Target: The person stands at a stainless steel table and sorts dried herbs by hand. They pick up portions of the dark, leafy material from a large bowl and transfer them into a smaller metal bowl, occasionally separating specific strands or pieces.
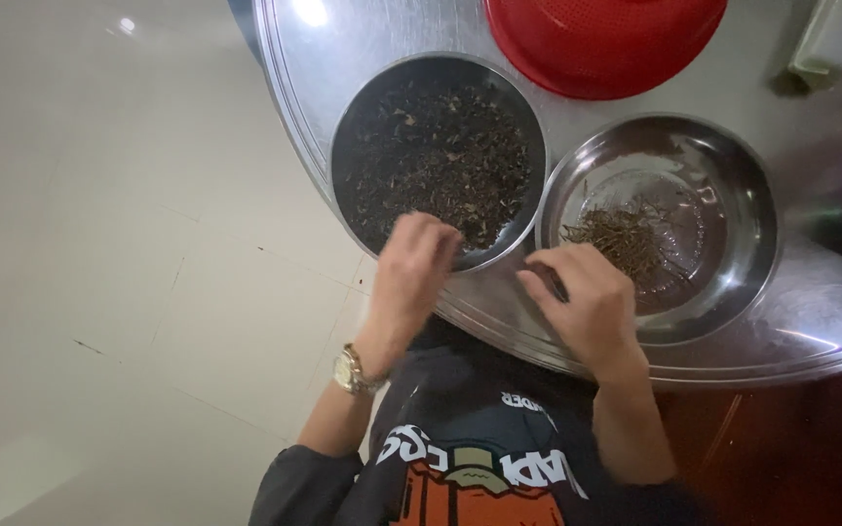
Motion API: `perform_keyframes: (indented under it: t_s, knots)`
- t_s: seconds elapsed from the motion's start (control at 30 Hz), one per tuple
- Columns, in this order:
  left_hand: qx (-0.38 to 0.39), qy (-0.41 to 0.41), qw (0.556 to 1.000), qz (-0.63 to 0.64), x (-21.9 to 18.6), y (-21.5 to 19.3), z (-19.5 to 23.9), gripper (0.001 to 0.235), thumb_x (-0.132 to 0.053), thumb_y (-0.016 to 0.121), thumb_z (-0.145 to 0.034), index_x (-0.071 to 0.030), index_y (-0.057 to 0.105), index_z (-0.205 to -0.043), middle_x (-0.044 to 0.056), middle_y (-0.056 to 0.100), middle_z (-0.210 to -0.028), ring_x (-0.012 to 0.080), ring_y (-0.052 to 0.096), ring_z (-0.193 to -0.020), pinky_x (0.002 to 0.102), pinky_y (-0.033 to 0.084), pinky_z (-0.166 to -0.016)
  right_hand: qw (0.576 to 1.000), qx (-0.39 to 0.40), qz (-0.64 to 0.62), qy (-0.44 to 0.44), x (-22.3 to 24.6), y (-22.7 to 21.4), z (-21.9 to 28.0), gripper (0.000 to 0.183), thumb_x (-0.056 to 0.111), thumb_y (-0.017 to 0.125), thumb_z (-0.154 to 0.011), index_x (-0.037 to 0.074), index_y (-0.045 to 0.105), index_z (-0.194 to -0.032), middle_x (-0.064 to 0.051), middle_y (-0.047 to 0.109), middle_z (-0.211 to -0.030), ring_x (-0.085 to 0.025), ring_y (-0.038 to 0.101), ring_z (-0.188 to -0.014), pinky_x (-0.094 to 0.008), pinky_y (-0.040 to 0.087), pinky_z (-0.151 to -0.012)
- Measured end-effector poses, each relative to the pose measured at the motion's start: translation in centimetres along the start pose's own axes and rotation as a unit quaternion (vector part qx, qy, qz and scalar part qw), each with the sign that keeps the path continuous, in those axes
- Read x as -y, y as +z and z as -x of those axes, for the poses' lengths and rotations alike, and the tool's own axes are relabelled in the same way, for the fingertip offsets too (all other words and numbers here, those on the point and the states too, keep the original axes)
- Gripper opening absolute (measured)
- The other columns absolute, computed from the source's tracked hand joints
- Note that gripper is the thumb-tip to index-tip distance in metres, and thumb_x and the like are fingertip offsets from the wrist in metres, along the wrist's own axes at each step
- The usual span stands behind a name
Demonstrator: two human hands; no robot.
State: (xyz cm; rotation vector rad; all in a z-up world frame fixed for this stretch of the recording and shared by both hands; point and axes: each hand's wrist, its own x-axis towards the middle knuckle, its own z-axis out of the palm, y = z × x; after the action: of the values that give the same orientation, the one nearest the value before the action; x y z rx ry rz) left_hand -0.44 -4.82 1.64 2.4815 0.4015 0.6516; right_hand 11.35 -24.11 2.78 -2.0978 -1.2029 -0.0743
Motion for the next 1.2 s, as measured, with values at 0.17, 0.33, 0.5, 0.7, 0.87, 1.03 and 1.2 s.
perform_keyframes:
  t_s: [0.17,0.33,0.5,0.7,0.87,1.03,1.2]
  knots:
    - [0.022,0.068,0.997,0.022,-3.1,1.6,1.2,0.005,-0.008,0.07,-0.095,-0.005,0.066,-0.095,0.007,0.057,-0.086,0.0235,0.062,-0.079,0.032,0.054,-0.068,0.999,0.033,-0.013,-0.023,2.8,-0.4,-2.1,0.011,0.022,0.075,-0.097,0.011,0.074,-0.096,-0.004,0.071,-0.082,-0.026,0.07,-0.079,-0.035,0.057,-0.067]
    - [0.026,0.09,0.995,0.034,-3.1,3.1,1.6,0.01,-0.012,0.07,-0.094,-0.005,0.063,-0.093,0.006,0.054,-0.083,0.0232,0.061,-0.076,0.032,0.052,-0.066,0.999,0.032,-0.005,-0.031,1.3,0.1,-0.8,0.011,0.02,0.072,-0.1,0.01,0.073,-0.095,-0.004,0.069,-0.083,-0.026,0.069,-0.08,-0.033,0.057,-0.068]
    - [0.059,0.049,0.997,0.019,-2.7,1.3,0.7,0.008,-0.011,0.07,-0.093,-0.006,0.064,-0.094,0.006,0.056,-0.083,0.0248,0.06,-0.072,0.034,0.05,-0.061,0.998,0.031,0.048,0.02,-4.2,-0.7,2.2,0.005,0.018,0.076,-0.1,0.013,0.075,-0.1,-0.004,0.071,-0.09,-0.027,0.068,-0.084,-0.039,0.055,-0.071]
    - [0.002,0.003,0.991,-0.135,1.5,-1.7,0.1,0.007,-0.001,0.069,-0.095,-0.001,0.062,-0.094,0.01,0.052,-0.084,0.0232,0.05,-0.066,0.035,0.04,-0.052,0.986,0.105,0.122,0.044,-6.0,-5.7,1.9,0.022,0.003,0.074,-0.099,-0.001,0.073,-0.121,-0.018,0.076,-0.112,-0.026,0.072,-0.103,-0.036,0.059,-0.095]
    - [0.081,0.025,0.979,-0.186,3.2,-2.3,-0.2,0.035,0.016,0.067,-0.082,-0.004,0.063,-0.111,0.013,0.052,-0.101,0.0275,0.052,-0.081,0.037,0.046,-0.061,0.978,0.112,0.174,-0.043,-5.1,-6.1,-0.6,0.02,0.011,0.075,-0.1,0.003,0.075,-0.119,-0.016,0.076,-0.109,-0.025,0.071,-0.099,-0.032,0.06,-0.083]
    - [0.097,0.072,0.964,-0.236,4.1,-2.3,-0.8,0.033,0.015,0.067,-0.082,-0.006,0.064,-0.107,0.011,0.05,-0.099,0.0233,0.048,-0.08,0.035,0.043,-0.059,0.957,0.13,0.188,-0.18,-2.0,-4.9,-4.7,0.013,0.014,0.077,-0.097,0.007,0.077,-0.109,-0.009,0.078,-0.102,-0.02,0.072,-0.086,-0.027,0.058,-0.074]
    - [0.157,0.04,0.938,-0.305,3.8,-2.2,-1.3,0.024,-0.01,0.078,-0.086,-0.021,0.069,-0.105,0.003,0.054,-0.104,0.0146,0.058,-0.084,0.026,0.043,-0.062,0.946,0.131,0.199,-0.218,0.3,-2.1,-7.8,0.007,0.023,0.072,-0.099,0.017,0.074,-0.1,0.0,0.07,-0.091,-0.017,0.07,-0.087,-0.027,0.056,-0.069]
